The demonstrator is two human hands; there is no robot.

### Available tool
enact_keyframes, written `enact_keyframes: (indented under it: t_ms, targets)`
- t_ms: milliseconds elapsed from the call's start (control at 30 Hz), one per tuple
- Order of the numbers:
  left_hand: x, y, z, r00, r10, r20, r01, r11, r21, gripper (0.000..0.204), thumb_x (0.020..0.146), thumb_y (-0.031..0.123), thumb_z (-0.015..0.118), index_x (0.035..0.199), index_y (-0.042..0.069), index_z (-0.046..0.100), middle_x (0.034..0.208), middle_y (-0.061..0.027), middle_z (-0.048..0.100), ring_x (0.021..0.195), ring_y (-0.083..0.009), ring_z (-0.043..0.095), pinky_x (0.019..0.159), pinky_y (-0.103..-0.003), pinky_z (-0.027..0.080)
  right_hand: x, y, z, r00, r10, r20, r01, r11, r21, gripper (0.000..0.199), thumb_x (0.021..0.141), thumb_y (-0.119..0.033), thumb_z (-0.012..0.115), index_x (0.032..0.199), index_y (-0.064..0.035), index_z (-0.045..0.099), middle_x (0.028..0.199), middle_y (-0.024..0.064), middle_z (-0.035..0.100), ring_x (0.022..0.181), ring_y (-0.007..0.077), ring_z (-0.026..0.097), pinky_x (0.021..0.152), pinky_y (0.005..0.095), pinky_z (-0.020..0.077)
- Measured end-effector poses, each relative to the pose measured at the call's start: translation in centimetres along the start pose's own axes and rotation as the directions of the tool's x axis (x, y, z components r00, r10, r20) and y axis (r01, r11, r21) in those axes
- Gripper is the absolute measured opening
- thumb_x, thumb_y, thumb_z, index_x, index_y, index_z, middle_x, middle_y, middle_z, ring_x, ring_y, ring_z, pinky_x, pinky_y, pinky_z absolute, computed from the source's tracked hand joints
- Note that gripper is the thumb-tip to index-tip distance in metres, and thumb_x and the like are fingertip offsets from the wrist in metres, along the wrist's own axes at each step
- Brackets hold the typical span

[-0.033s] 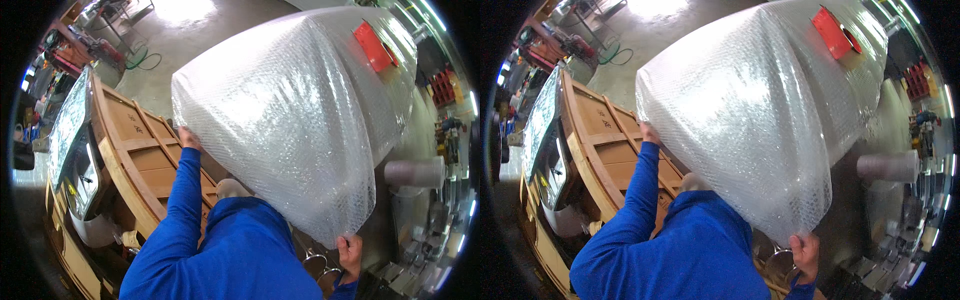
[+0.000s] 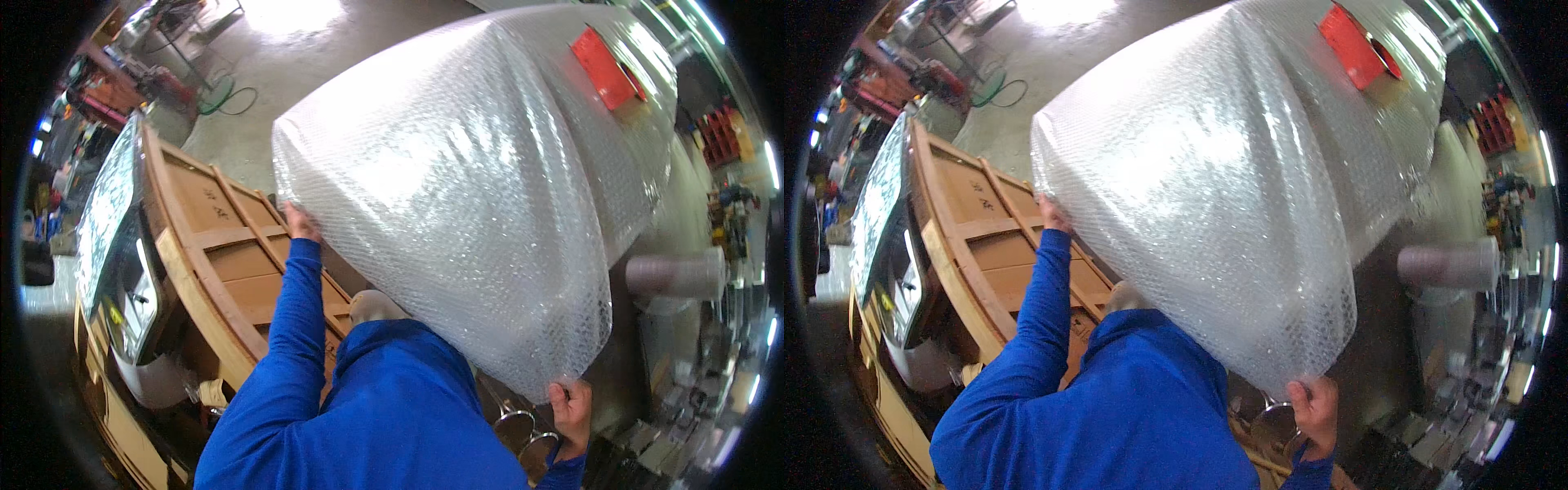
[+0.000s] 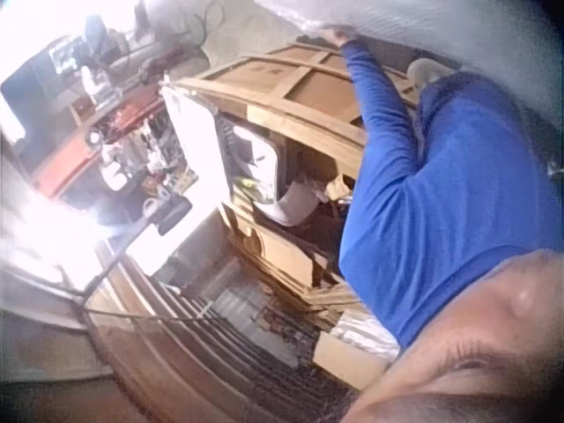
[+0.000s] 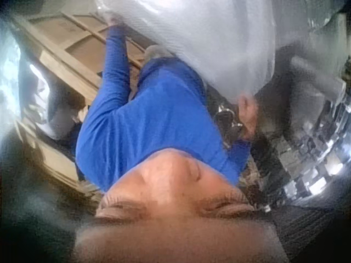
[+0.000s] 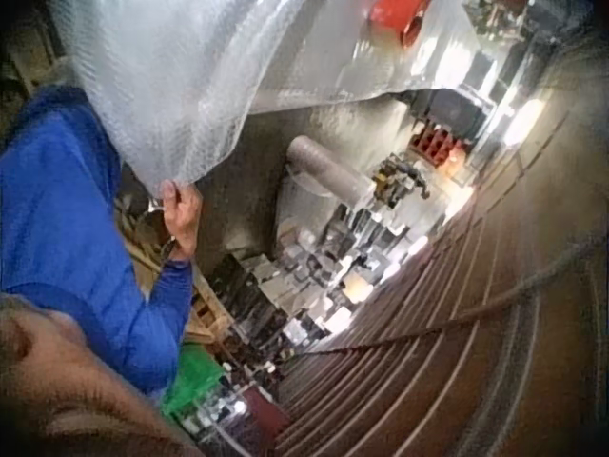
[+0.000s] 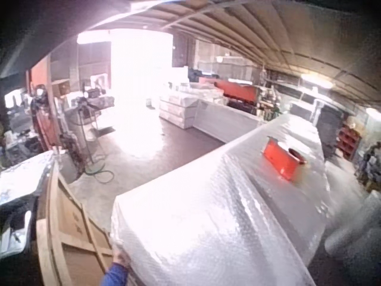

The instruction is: The person wraps a large piece of furniture with bubble wrap and secures it with packing tape using a handheld dispenser. They smooth the wrap, apply tape along seams, and rotate the item to cover all sides.

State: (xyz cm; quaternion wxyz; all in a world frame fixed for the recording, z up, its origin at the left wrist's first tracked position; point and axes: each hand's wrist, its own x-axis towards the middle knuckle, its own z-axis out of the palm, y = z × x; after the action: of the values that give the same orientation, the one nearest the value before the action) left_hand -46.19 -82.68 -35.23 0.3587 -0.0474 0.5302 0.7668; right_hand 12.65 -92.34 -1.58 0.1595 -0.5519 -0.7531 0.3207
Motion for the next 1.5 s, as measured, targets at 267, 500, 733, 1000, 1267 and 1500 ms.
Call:
enact_keyframes:
  t_ms: [267,500,733,1000,1267,1500]
  targets:
    - [4.0,-2.8,-0.7,0.962,-0.107,-0.252,0.154,0.972,0.175,0.069,0.105,0.051,0.045,0.140,-0.009,0.047,0.132,-0.0217,0.062,0.111,-0.0391,0.065,0.097,-0.053,0.054,1.8,3.5,0.4,0.995,0.075,0.060,-0.075,0.997,0.009,0.018,0.090,-0.019,0.073,0.092,-0.0020,0.073,0.079,0.0177,0.069,0.071,0.0338,0.068,0.064,0.0397,0.0506]
    - [7.1,-4.1,0.9,0.962,-0.100,-0.253,0.151,0.970,0.192,0.069,0.102,0.045,0.053,0.138,-0.014,0.048,0.136,-0.0215,0.060,0.111,-0.0347,0.066,0.094,-0.046,0.057,4.8,8.1,2.5,0.989,0.093,0.113,-0.103,0.992,0.079,0.024,0.093,-0.024,0.073,0.104,-0.0035,0.074,0.092,0.0163,0.073,0.080,0.0313,0.071,0.071,0.0375,0.0540]
    - [3.4,0.3,-2.4,0.817,0.551,-0.169,-0.426,0.775,0.467,0.053,0.100,0.039,0.061,0.127,-0.007,0.054,0.122,-0.0157,0.062,0.102,-0.0229,0.062,0.085,-0.035,0.053,5.8,10.1,3.2,0.993,0.007,0.120,-0.041,0.958,0.283,0.022,0.092,-0.024,0.075,0.106,-0.0061,0.075,0.094,0.0142,0.074,0.085,0.0319,0.071,0.077,0.0383,0.0539]
    - [-32.1,-0.7,10.3,0.454,0.219,0.864,-0.866,0.337,0.370,0.019,0.089,0.024,0.071,0.100,0.010,0.064,0.089,-0.0047,0.061,0.082,-0.0203,0.057,0.072,-0.034,0.046,8.7,14.5,4.5,0.932,-0.356,0.072,0.293,0.854,0.429,0.022,0.090,-0.024,0.077,0.095,-0.0035,0.075,0.089,0.0143,0.072,0.081,0.0327,0.070,0.073,0.0415,0.0533]
    - [-39.9,-6.2,13.3,0.235,0.254,0.938,-0.965,-0.056,0.257,0.039,0.065,0.032,0.091,0.094,0.021,0.067,0.086,0.0005,0.059,0.079,-0.0239,0.055,0.073,-0.040,0.039,15.3,11.2,-1.3,0.695,-0.515,0.502,0.474,0.853,0.219,0.034,0.091,-0.040,0.072,0.089,-0.0062,0.075,0.084,0.0181,0.072,0.078,0.0379,0.070,0.070,0.0456,0.0560]
    - [-40.0,-7.0,11.9,0.311,0.239,0.920,-0.949,0.020,0.315,0.038,0.065,0.034,0.091,0.095,0.021,0.071,0.087,0.0005,0.061,0.080,-0.0229,0.054,0.074,-0.040,0.036,29.6,-2.4,-17.0,0.862,-0.503,-0.070,0.504,0.864,-0.001,0.039,0.093,-0.041,0.072,0.092,-0.0023,0.072,0.076,0.0152,0.068,0.066,0.0342,0.067,0.063,0.0406,0.0530]
